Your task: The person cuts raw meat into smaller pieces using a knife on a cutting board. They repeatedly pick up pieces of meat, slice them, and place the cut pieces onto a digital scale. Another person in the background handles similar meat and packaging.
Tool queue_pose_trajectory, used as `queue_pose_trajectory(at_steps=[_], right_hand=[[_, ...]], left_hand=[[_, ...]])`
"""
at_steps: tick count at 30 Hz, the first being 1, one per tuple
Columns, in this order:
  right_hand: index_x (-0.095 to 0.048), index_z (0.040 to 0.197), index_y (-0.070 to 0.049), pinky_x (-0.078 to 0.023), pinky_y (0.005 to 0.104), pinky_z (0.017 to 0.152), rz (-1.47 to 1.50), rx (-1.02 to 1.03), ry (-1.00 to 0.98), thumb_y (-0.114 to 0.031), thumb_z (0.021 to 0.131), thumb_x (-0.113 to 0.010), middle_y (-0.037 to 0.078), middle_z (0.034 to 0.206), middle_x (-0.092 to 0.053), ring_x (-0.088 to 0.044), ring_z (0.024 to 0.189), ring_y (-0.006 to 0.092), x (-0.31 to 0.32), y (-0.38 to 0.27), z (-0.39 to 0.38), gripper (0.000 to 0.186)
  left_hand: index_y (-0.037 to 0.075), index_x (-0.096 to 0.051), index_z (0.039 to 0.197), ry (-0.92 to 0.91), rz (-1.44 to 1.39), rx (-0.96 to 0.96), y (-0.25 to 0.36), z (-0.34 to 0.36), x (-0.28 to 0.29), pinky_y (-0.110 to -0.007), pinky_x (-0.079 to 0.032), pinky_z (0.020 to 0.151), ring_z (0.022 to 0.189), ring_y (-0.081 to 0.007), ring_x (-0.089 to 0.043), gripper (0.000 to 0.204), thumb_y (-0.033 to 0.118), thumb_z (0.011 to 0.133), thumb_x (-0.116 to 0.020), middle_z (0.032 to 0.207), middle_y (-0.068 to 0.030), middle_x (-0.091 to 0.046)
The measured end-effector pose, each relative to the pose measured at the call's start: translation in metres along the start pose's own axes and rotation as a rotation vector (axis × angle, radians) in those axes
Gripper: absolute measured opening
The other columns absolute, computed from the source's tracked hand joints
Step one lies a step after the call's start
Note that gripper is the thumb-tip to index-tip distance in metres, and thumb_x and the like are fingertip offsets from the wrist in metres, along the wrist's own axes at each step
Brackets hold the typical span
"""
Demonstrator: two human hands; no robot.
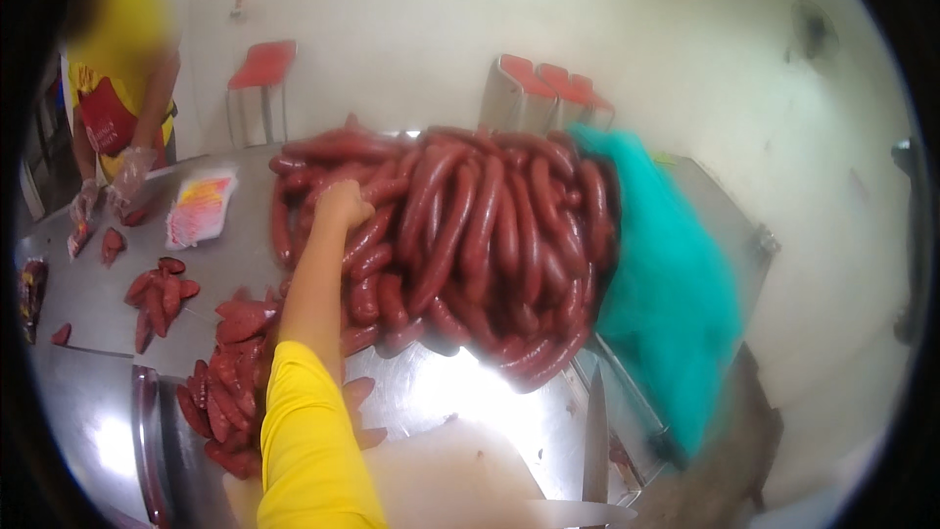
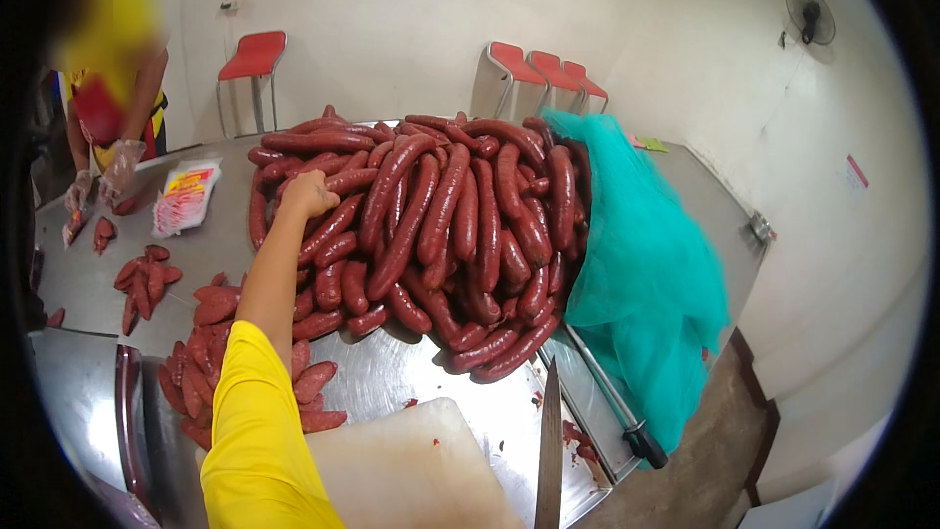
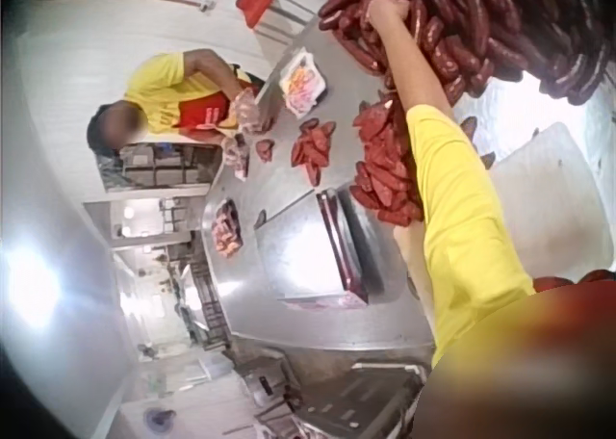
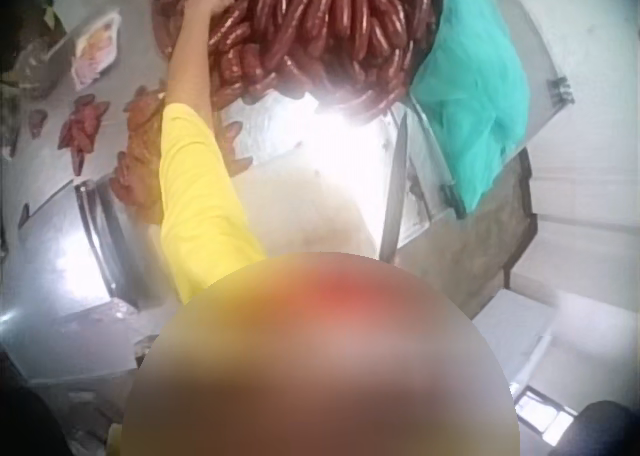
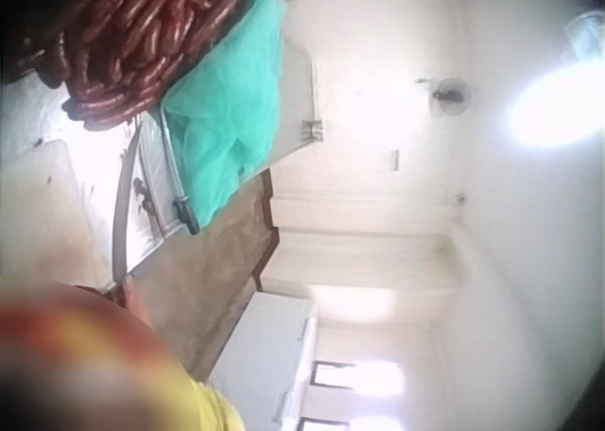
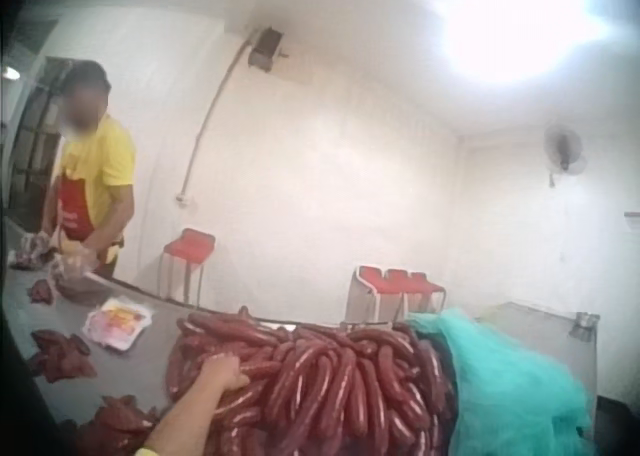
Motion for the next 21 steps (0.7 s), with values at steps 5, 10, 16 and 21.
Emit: queue_pose_trajectory(at_steps=[5,10,16,21], right_hand=[[-0.057,0.076,-0.001,-0.034,0.0386,0.048,0.092,0.078,-0.057,-0.048,0.098,-0.036,0.007,0.054,-0.049,-0.048,0.052,0.0208,0.019,0.005,-0.003,0.056],[-0.058,0.074,-0.003,-0.034,0.036,0.044,0.076,0.436,-0.16,-0.053,0.097,-0.034,0.005,0.054,-0.049,-0.047,0.048,0.019,0.032,0.011,0.029,0.06],[-0.06,0.078,0.001,-0.041,0.0276,0.044,0.193,0.496,-0.363,-0.039,0.102,-0.036,0.006,0.054,-0.055,-0.051,0.045,0.0136,0.054,0.008,0.062,0.052],[-0.059,0.082,0.001,-0.041,0.0268,0.046,0.005,0.653,-0.465,-0.036,0.102,-0.038,0.005,0.056,-0.054,-0.052,0.047,0.0108,0.08,-0.006,0.065,0.047]], left_hand=[[-0.003,-0.062,0.113,0.11,-0.101,0.028,0.019,-0.07,0.054,-0.044,-0.048,0.091,0.103,-0.0403,-0.061,0.048,0.025,0.074,-0.065,0.108,-0.0278,-0.063],[0.0,-0.059,0.107,0.134,-0.278,-0.088,0.046,-0.171,0.13,-0.04,-0.051,0.079,0.09,-0.0333,-0.065,0.046,0.025,0.071,-0.074,0.095,-0.022,-0.066],[0.002,-0.057,0.11,0.007,-0.306,-0.219,0.113,-0.357,0.108,-0.039,-0.051,0.081,0.091,-0.031,-0.067,0.057,0.035,0.07,-0.083,0.1,-0.0184,-0.067],[0.004,-0.06,0.101,-0.243,0.008,-0.436,0.105,-0.492,0.039,-0.039,-0.051,0.064,0.072,-0.0332,-0.063,0.061,0.051,0.069,-0.079,0.081,-0.0148,-0.061]])
Point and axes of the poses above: each hand's wrist, its own z-axis towards the middle knuckle, its own x-axis out of the back of the hand, y = z × x, the point moved 4 cm from there along z, towards the middle knuckle
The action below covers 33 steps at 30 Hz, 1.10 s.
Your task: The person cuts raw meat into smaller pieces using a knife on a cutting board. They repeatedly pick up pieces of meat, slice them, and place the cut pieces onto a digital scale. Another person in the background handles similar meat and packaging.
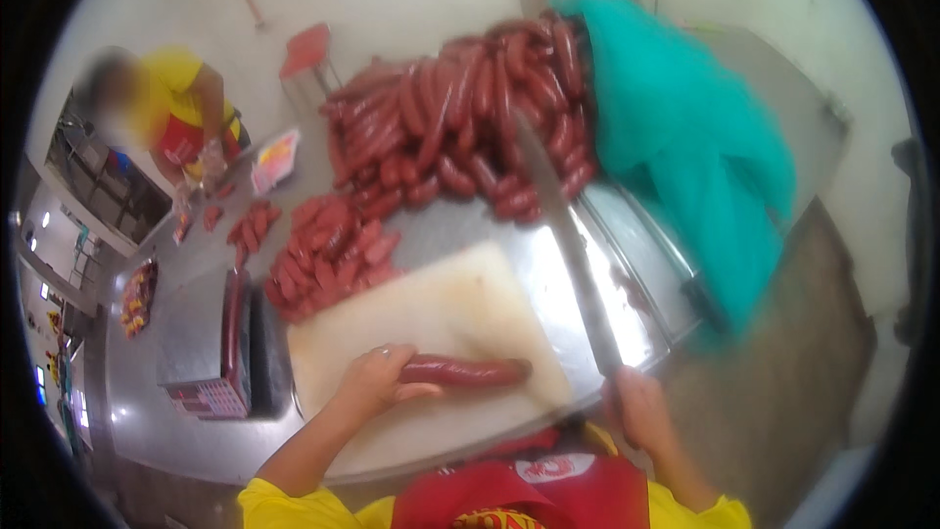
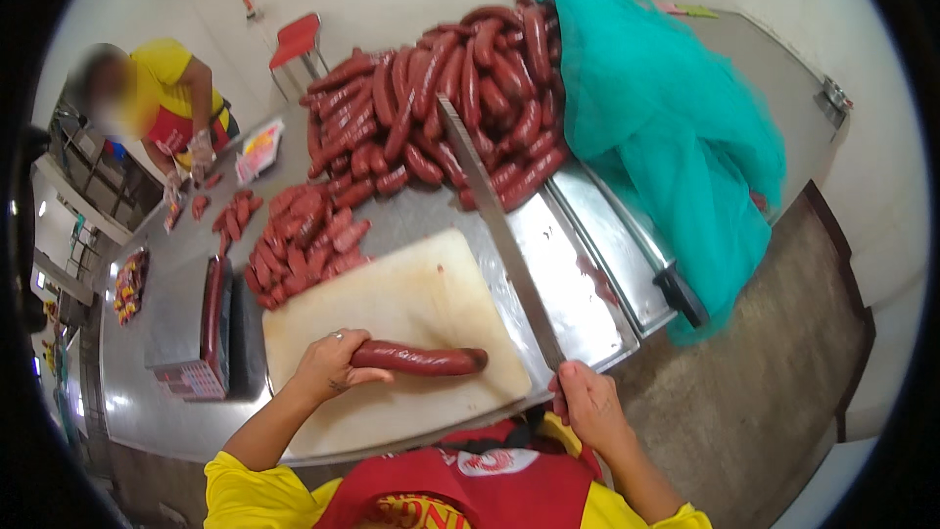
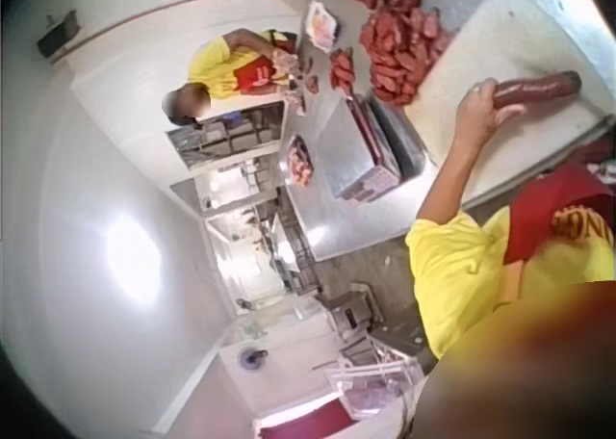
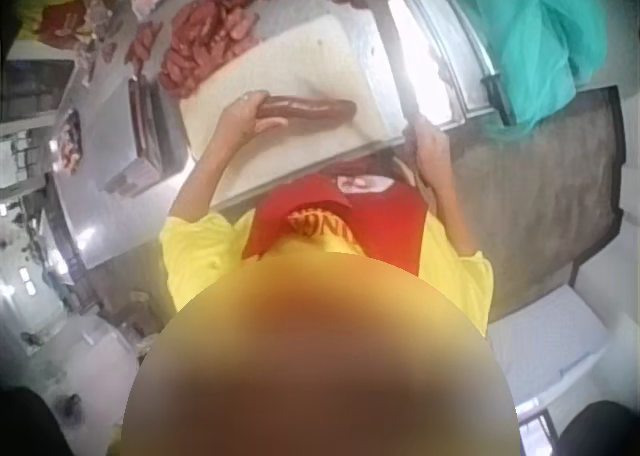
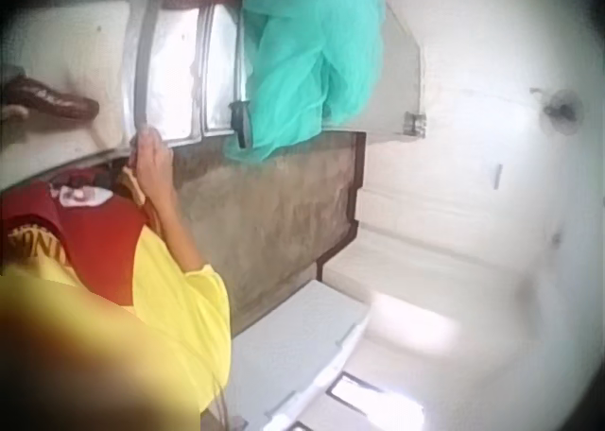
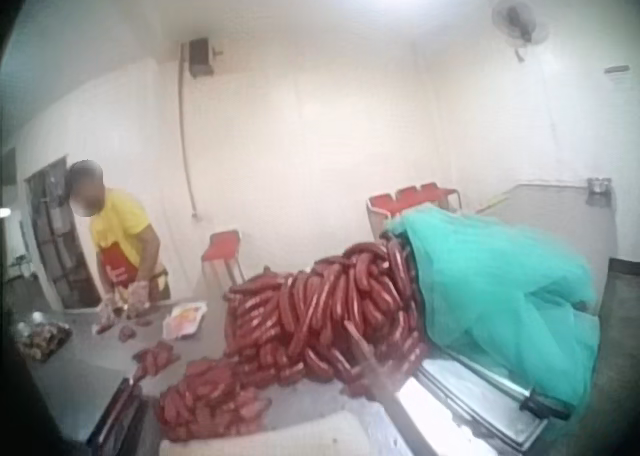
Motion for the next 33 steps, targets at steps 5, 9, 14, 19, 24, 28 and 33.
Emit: queue_pose_trajectory(at_steps=[5,9,14,19,24,28,33], right_hand=[[-0.062,0.087,0.004,-0.047,0.0341,0.059,-0.363,0.046,-0.239,-0.044,0.1,-0.039,0.013,0.061,-0.058,-0.06,0.058,0.0212,0.005,0.019,0.006,0.055],[-0.063,0.089,0.001,-0.049,0.0433,0.065,-0.52,0.09,-0.366,-0.051,0.099,-0.038,0.02,0.067,-0.062,-0.063,0.067,0.038,-0.007,0.028,0.017,0.059],[-0.062,0.09,-0.001,-0.048,0.0501,0.069,-0.824,0.08,-0.591,-0.055,0.098,-0.036,0.025,0.074,-0.064,-0.062,0.076,0.0452,-0.016,0.017,0.036,0.06],[-0.062,0.089,-0.003,-0.049,0.0494,0.067,-1.108,0.172,-0.593,-0.055,0.098,-0.035,0.022,0.071,-0.064,-0.064,0.073,0.0413,0.006,-0.033,0.046,0.06],[-0.062,0.086,-0.001,-0.05,0.0474,0.063,-1.335,0.204,-0.669,-0.055,0.099,-0.032,0.021,0.067,-0.062,-0.063,0.066,0.0407,0.037,-0.077,0.054,0.063],[-0.062,0.087,0.001,-0.051,0.0486,0.068,-1.246,0.162,-0.753,-0.057,0.098,-0.03,0.023,0.069,-0.063,-0.063,0.069,0.0427,-0.005,-0.043,0.074,0.068],[-0.061,0.095,0.004,-0.05,0.0477,0.075,-0.984,0.209,-0.76,-0.059,0.097,-0.03,0.028,0.079,-0.064,-0.063,0.08,0.0439,-0.094,0.009,0.098,0.071]], left_hand=[[0.005,-0.06,0.104,-0.001,0.122,0.174,-0.008,-0.07,-0.027,-0.043,-0.045,0.081,0.093,-0.0313,-0.058,0.051,0.043,0.073,-0.075,0.097,-0.0138,-0.06],[0.006,-0.058,0.109,0.31,0.036,0.141,0.03,-0.067,-0.05,-0.046,-0.036,0.094,0.108,-0.0311,-0.051,0.04,0.018,0.072,-0.067,0.112,-0.0124,-0.055],[0.009,-0.059,0.094,0.492,-0.01,0.143,0.047,-0.036,-0.076,-0.042,-0.037,0.083,0.094,-0.0284,-0.051,0.03,0.011,0.065,-0.066,0.097,-0.0087,-0.054],[0.013,-0.058,0.082,0.65,0.024,0.065,0.051,-0.034,-0.077,-0.039,-0.037,0.079,0.089,-0.0266,-0.051,0.023,0.013,0.062,-0.069,0.089,-0.006,-0.053],[0.014,-0.059,0.081,0.712,0.011,0.068,0.052,-0.038,-0.08,-0.037,-0.038,0.079,0.089,-0.0237,-0.052,0.022,0.012,0.061,-0.069,0.09,-0.0036,-0.055],[0.015,-0.059,0.081,0.717,-0.023,0.098,0.049,-0.037,-0.08,-0.036,-0.038,0.077,0.087,-0.0226,-0.052,0.023,0.012,0.06,-0.069,0.089,-0.0028,-0.055],[0.015,-0.06,0.081,0.714,-0.034,0.099,0.051,-0.036,-0.076,-0.036,-0.039,0.076,0.084,-0.0213,-0.053,0.022,0.012,0.061,-0.069,0.086,-0.001,-0.056]])
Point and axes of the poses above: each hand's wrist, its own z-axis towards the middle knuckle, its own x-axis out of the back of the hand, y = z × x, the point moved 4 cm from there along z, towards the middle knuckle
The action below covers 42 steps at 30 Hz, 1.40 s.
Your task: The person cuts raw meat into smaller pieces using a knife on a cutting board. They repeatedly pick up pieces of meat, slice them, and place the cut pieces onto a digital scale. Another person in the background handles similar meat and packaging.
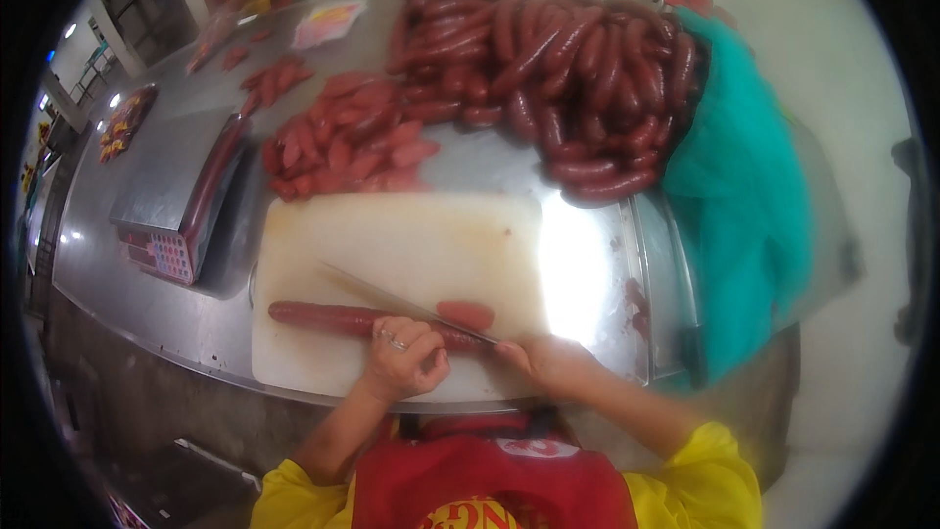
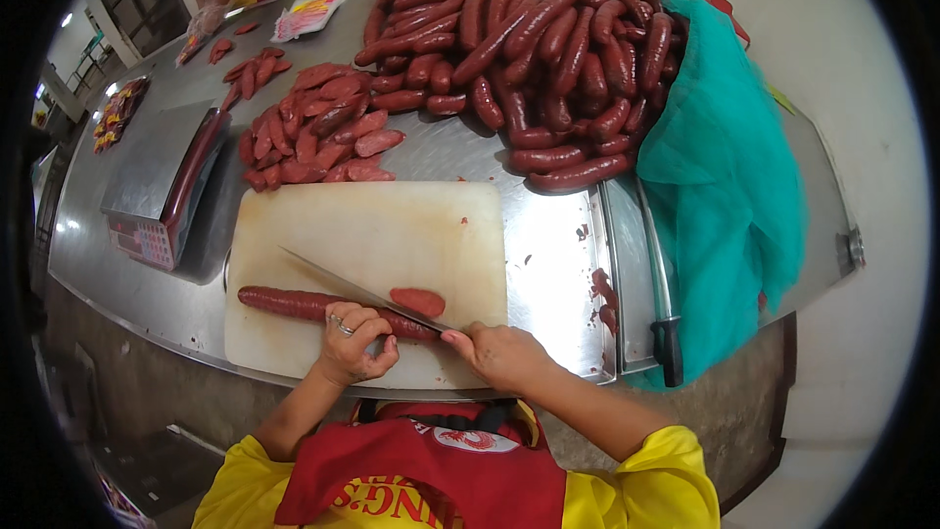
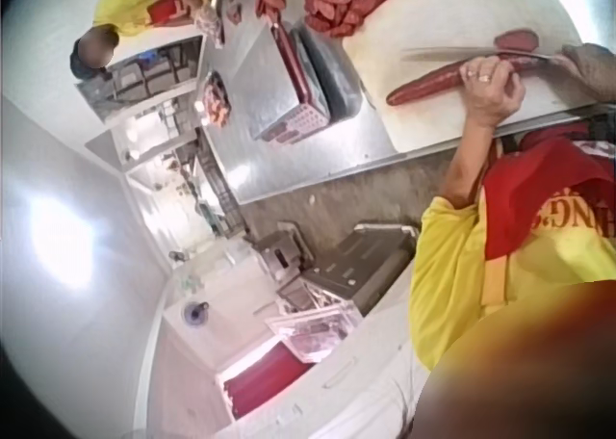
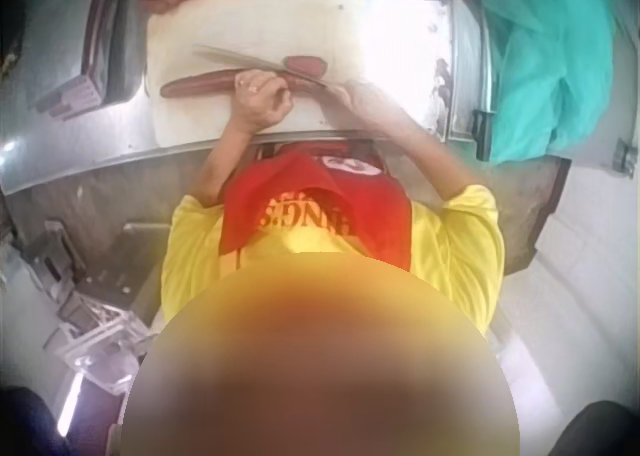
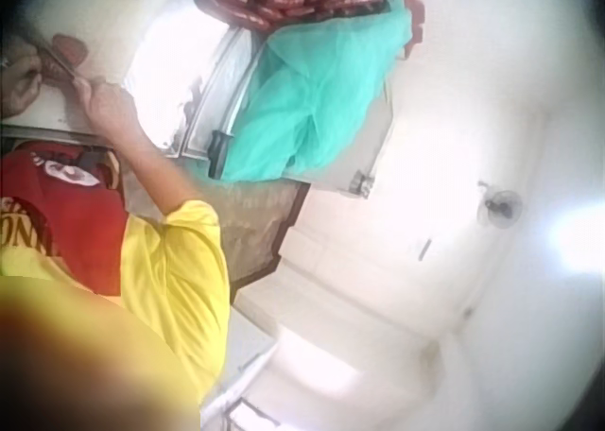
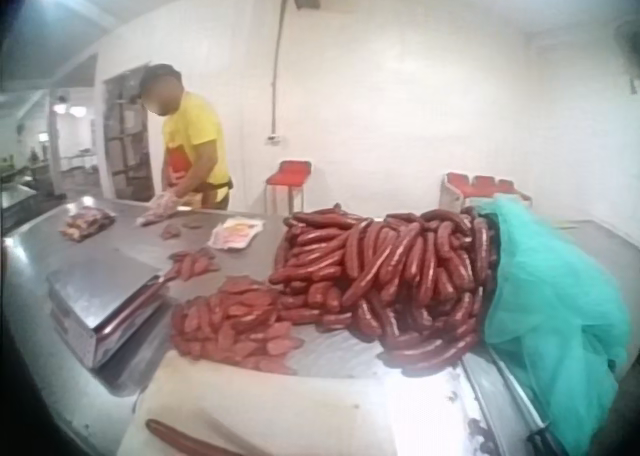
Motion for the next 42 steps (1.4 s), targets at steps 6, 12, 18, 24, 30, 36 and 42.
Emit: queue_pose_trajectory(at_steps=[6,12,18,24,30,36,42], right_hand=[[-0.06,0.083,0.001,-0.05,0.0507,0.062,-0.134,-0.092,-0.049,-0.053,0.099,-0.035,0.024,0.067,-0.063,-0.063,0.067,0.0441,0.044,0.007,-0.076,0.061],[-0.062,0.082,0.001,-0.05,0.0514,0.06,-0.158,-0.236,-0.103,-0.053,0.098,-0.037,0.025,0.066,-0.062,-0.063,0.063,0.0449,0.057,0.007,-0.118,0.061],[-0.063,0.093,0.002,-0.05,0.0498,0.069,0.052,-0.016,0.035,-0.054,0.098,-0.033,0.027,0.07,-0.063,-0.063,0.073,0.0455,-0.008,-0.021,-0.002,0.063],[-0.06,0.088,0.002,-0.05,0.0513,0.063,-0.044,-0.137,-0.05,-0.055,0.097,-0.036,0.027,0.067,-0.062,-0.062,0.067,0.0465,0.025,-0.004,-0.073,0.063],[-0.06,0.085,0.003,-0.05,0.0514,0.059,-0.127,-0.24,-0.056,-0.055,0.097,-0.038,0.025,0.062,-0.061,-0.062,0.061,0.0464,0.021,0.003,-0.11,0.063],[-0.06,0.086,0.002,-0.051,0.0491,0.058,0.032,0.116,0.189,-0.049,0.099,-0.038,0.026,0.066,-0.062,-0.063,0.066,0.043,-0.027,-0.032,-0.004,0.057],[-0.059,0.088,0.001,-0.05,0.0514,0.058,-0.016,-0.067,0.065,-0.05,0.098,-0.04,0.026,0.063,-0.061,-0.062,0.062,0.045,0.007,-0.025,-0.068,0.056]], left_hand=[[0.015,-0.06,0.08,0.004,0.002,0.014,-0.002,0.002,0.001,-0.036,-0.039,0.076,0.083,-0.0206,-0.053,0.021,0.012,0.061,-0.069,0.084,-0.0008,-0.056],[0.014,-0.061,0.08,-0.014,-0.019,0.054,-0.003,0.004,0.001,-0.035,-0.039,0.076,0.083,-0.0204,-0.054,0.021,0.011,0.061,-0.069,0.083,-0.0007,-0.056],[0.015,-0.061,0.081,-0.018,-0.024,0.027,-0.002,0.003,0.003,-0.036,-0.039,0.076,0.082,-0.0203,-0.054,0.022,0.012,0.061,-0.071,0.083,-0.0009,-0.056],[0.015,-0.062,0.082,-0.009,0.038,0.036,-0.008,-0.006,0.016,-0.036,-0.038,0.078,0.086,-0.022,-0.054,0.023,0.016,0.062,-0.074,0.088,-0.0019,-0.057],[0.015,-0.062,0.083,-0.025,0.011,0.089,-0.012,-0.01,0.012,-0.037,-0.038,0.077,0.088,-0.0221,-0.053,0.023,0.017,0.064,-0.074,0.089,-0.002,-0.058],[0.015,-0.06,0.081,-0.03,0.034,0.045,-0.006,-0.006,0.013,-0.037,-0.037,0.079,0.088,-0.0216,-0.054,0.023,0.017,0.063,-0.074,0.088,-0.0019,-0.057],[0.015,-0.06,0.083,-0.089,0.034,0.057,-0.024,-0.002,0.025,-0.038,-0.036,0.079,0.087,-0.0217,-0.054,0.026,0.02,0.062,-0.075,0.087,-0.0022,-0.057]])
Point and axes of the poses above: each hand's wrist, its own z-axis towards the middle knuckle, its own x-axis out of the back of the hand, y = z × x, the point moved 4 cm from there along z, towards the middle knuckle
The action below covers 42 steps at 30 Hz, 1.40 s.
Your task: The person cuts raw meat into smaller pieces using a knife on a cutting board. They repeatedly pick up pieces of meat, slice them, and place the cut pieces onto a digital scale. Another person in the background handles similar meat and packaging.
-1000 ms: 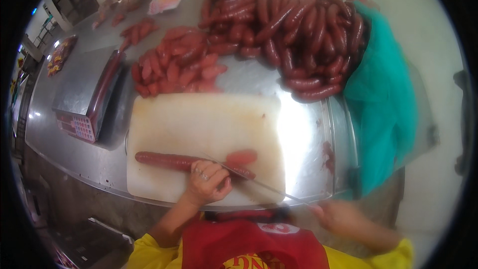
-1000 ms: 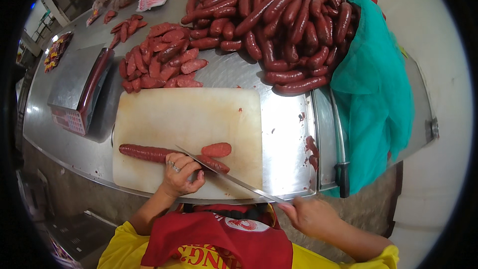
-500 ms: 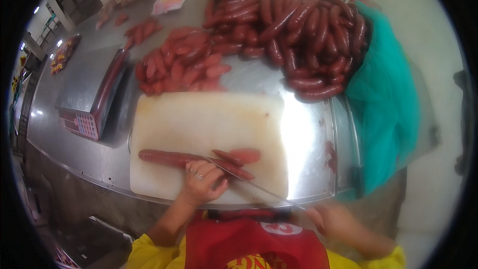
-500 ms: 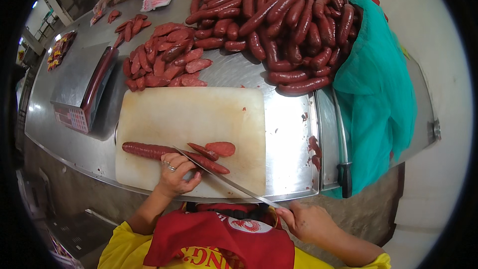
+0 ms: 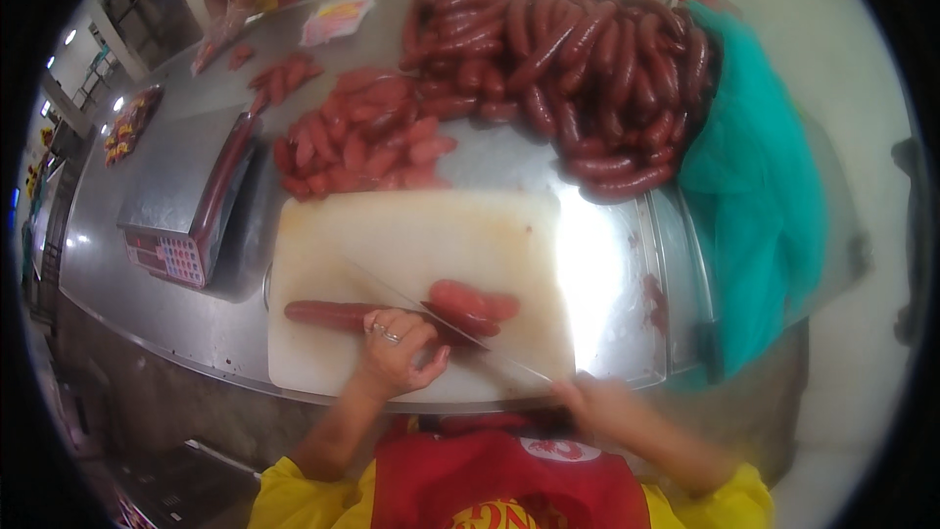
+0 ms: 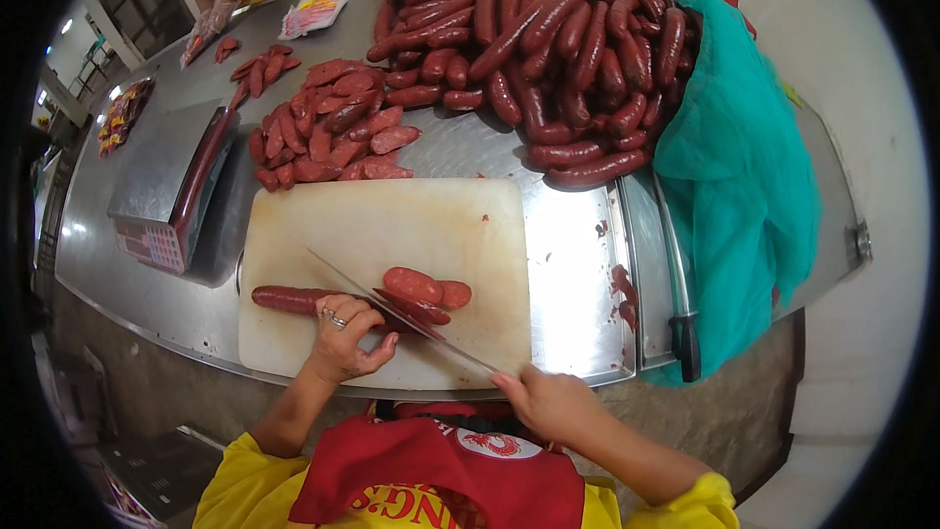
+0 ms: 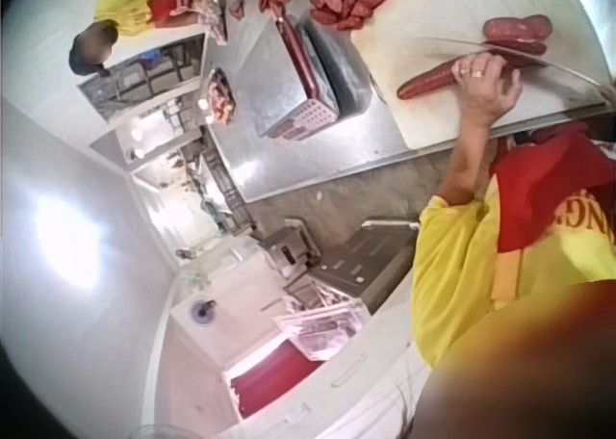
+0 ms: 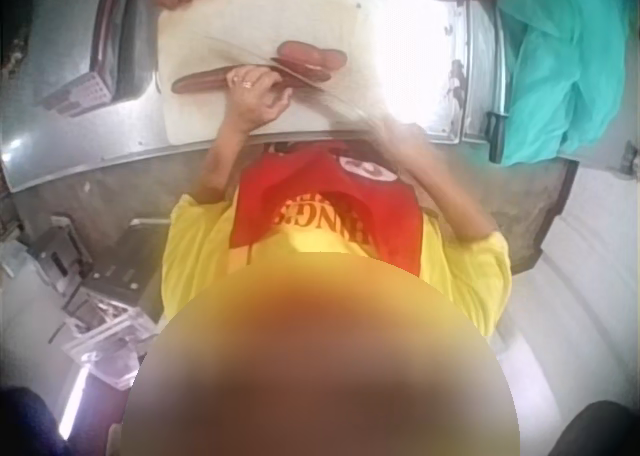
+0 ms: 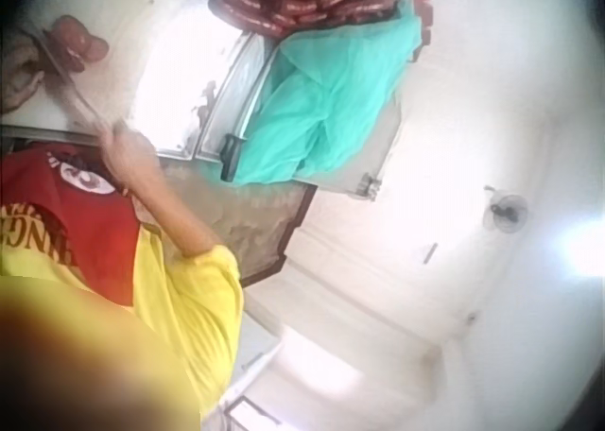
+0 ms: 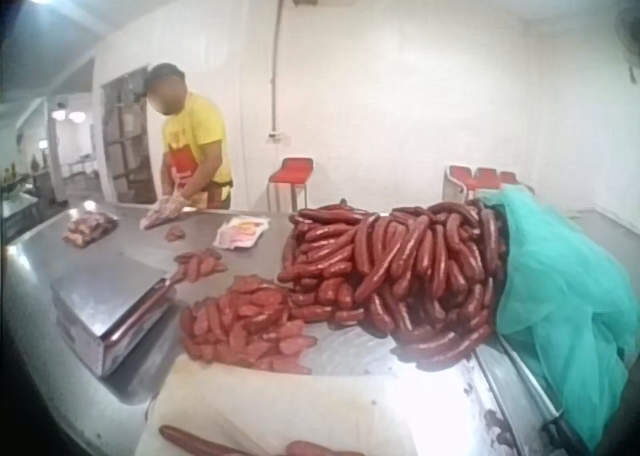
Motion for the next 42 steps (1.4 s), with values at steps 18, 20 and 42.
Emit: queue_pose_trajectory(at_steps=[18,20,42], right_hand=[[-0.061,0.085,0.0,-0.05,0.0496,0.057,-0.027,0.158,0.088,-0.046,0.099,-0.041,0.025,0.067,-0.062,-0.063,0.064,0.0425,-0.009,-0.043,0.033,0.052],[-0.06,0.087,0.0,-0.05,0.0505,0.058,-0.015,-0.148,-0.088,-0.05,0.097,-0.043,0.027,0.067,-0.062,-0.063,0.064,0.0438,0.002,-0.018,-0.006,0.054],[-0.061,0.087,0.002,-0.049,0.0539,0.06,-0.033,-0.067,-0.028,-0.051,0.096,-0.043,0.028,0.067,-0.061,-0.061,0.065,0.0484,0.004,-0.019,-0.042,0.056]], left_hand=[[0.014,-0.061,0.087,0.052,0.052,0.012,-0.015,-0.012,0.015,-0.038,-0.036,0.079,0.088,-0.0221,-0.055,0.03,0.023,0.064,-0.078,0.09,-0.0024,-0.058],[0.013,-0.061,0.087,0.028,0.024,-0.013,-0.019,-0.015,0.018,-0.038,-0.036,0.079,0.088,-0.022,-0.055,0.031,0.024,0.063,-0.078,0.09,-0.0024,-0.058],[0.013,-0.059,0.085,0.035,0.014,0.026,-0.032,-0.025,0.03,-0.038,-0.036,0.079,0.088,-0.0253,-0.052,0.031,0.021,0.061,-0.079,0.091,-0.0044,-0.056]])
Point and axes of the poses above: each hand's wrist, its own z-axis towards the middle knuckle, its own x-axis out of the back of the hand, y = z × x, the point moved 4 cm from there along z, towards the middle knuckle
